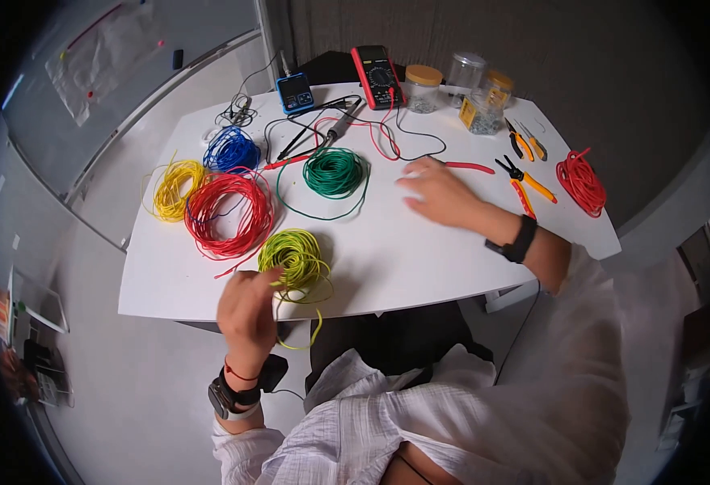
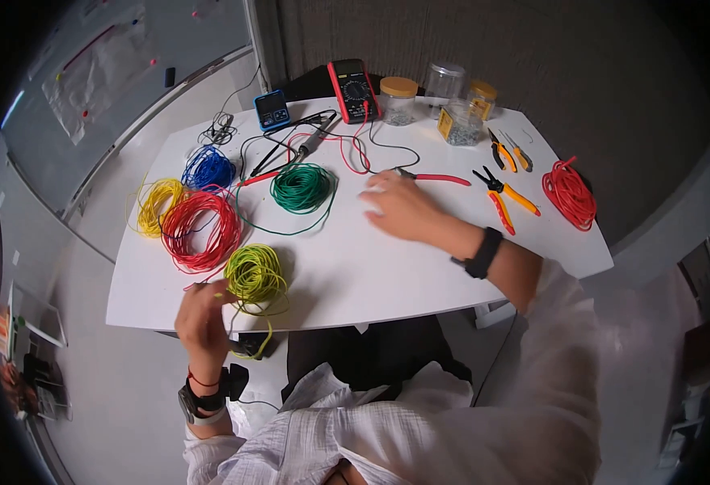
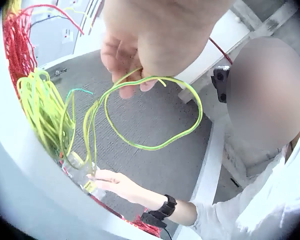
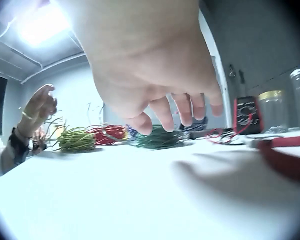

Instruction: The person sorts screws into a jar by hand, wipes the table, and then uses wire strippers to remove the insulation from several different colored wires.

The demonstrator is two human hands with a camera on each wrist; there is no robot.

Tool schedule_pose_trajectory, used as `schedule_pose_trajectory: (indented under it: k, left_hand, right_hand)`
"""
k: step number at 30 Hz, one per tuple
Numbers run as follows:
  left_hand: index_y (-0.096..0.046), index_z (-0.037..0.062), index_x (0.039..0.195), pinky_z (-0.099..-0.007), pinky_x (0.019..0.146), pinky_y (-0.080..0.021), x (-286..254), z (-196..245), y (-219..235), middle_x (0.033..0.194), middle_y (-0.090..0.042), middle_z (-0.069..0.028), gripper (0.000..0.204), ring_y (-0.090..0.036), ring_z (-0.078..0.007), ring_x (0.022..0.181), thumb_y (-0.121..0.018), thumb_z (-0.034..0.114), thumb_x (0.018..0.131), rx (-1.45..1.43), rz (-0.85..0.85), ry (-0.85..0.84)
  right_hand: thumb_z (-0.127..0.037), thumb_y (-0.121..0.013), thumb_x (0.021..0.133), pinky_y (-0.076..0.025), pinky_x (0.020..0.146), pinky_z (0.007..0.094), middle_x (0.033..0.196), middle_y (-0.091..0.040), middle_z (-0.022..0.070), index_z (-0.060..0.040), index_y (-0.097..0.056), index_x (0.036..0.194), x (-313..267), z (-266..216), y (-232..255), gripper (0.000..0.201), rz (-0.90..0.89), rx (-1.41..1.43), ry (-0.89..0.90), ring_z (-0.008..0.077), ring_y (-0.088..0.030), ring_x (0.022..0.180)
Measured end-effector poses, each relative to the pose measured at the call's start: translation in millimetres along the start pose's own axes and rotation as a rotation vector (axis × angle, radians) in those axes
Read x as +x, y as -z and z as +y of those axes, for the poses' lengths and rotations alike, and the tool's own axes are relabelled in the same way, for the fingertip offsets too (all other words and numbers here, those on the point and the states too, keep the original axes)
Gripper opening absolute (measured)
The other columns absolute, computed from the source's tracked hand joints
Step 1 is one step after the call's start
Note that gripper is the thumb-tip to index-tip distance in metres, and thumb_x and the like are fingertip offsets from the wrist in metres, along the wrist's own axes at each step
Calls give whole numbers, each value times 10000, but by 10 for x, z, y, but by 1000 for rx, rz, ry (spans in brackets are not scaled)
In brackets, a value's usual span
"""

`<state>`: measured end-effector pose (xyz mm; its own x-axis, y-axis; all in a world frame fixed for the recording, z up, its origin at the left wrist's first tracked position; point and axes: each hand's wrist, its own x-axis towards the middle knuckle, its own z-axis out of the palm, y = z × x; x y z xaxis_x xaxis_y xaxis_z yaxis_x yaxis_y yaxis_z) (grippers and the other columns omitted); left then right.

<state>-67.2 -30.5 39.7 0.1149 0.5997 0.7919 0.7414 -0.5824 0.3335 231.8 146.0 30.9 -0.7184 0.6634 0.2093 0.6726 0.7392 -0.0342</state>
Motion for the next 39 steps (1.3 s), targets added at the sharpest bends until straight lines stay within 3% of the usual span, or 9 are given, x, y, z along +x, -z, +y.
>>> schedule_pose_trajectory:
  k: [2,4,7,10,16,26,34,38,39]
  left_hand:
    - [-595,9,946,-295,562,-414,13,-5,42,700,-602,-84,317,-536,-227,616,-529,-135,671,22,51,61]
    - [-595,9,947,-291,565,-416,6,24,62,700,-603,-78,318,-538,-221,617,-527,-137,673,19,56,49]
    - [-595,10,952,-281,577,-427,-128,9,61,697,-604,-64,319,-544,-207,622,-521,-141,680,2,62,56]
    - [-596,12,955,-282,583,-435,-207,-1,60,695,-603,-61,326,-547,-209,626,-527,-142,677,-12,-7,131]
    - [-590,14,960,-290,577,-433,-222,-19,-3,696,-607,-62,339,-548,-216,630,-541,-138,661,-51,-9,92]
    - [-596,18,955,-296,571,-428,-248,-36,-18,693,-599,-57,343,-542,-220,625,-559,-128,647,-97,-31,86]
    - [-595,12,946,-292,577,-432,-213,-91,21,700,-608,-64,344,-550,-220,628,-525,-154,653,-50,25,120]
    - [-591,9,965,-279,591,-424,-198,-225,58,684,-612,-69,341,-547,-223,621,-497,-166,687,-43,141,114]
    - [-550,-73,974,-274,613,-494,-217,-259,110,836,-622,-140,133,-606,-175,642,-467,-54,871,-28,80,139]
  right_hand:
    - [-271,-541,839,-349,965,399,1215,-454,206,-27,-505,1173,125,-227,-99,415,-87,21,54,324,-403,1167]
    - [-275,-536,836,-337,976,406,1252,-414,209,-25,-506,1163,202,-359,-235,413,-165,79,-21,321,-370,1194]
    - [-264,-523,840,-331,980,423,1250,-416,209,-18,-504,1157,255,-376,-335,402,-56,70,19,338,-359,1198]
    - [-255,-513,845,-325,978,438,1252,-411,216,-12,-503,1155,325,-383,-399,394,-40,55,0,354,-347,1202]
    - [-245,-514,842,-341,955,445,1233,-420,233,-16,-525,1124,444,-372,-456,364,-6,106,-68,357,-367,1184]
    - [-247,-524,840,-352,950,422,1215,-434,245,-74,-549,1143,528,-413,-485,351,-4,132,-28,365,-384,1173]
    - [-206,-479,869,-261,1037,407,1343,-319,229,-156,-458,1273,233,-597,-395,408,-128,248,213,371,-283,1264]
    - [-231,-457,876,-242,1051,424,1363,-303,220,-163,-471,1260,-107,-929,-269,390,-181,207,289,360,-257,1289]
    - [-235,-467,870,-243,1051,428,1362,-306,219,-148,-484,1244,-188,-1033,-231,384,-191,229,306,358,-254,1292]
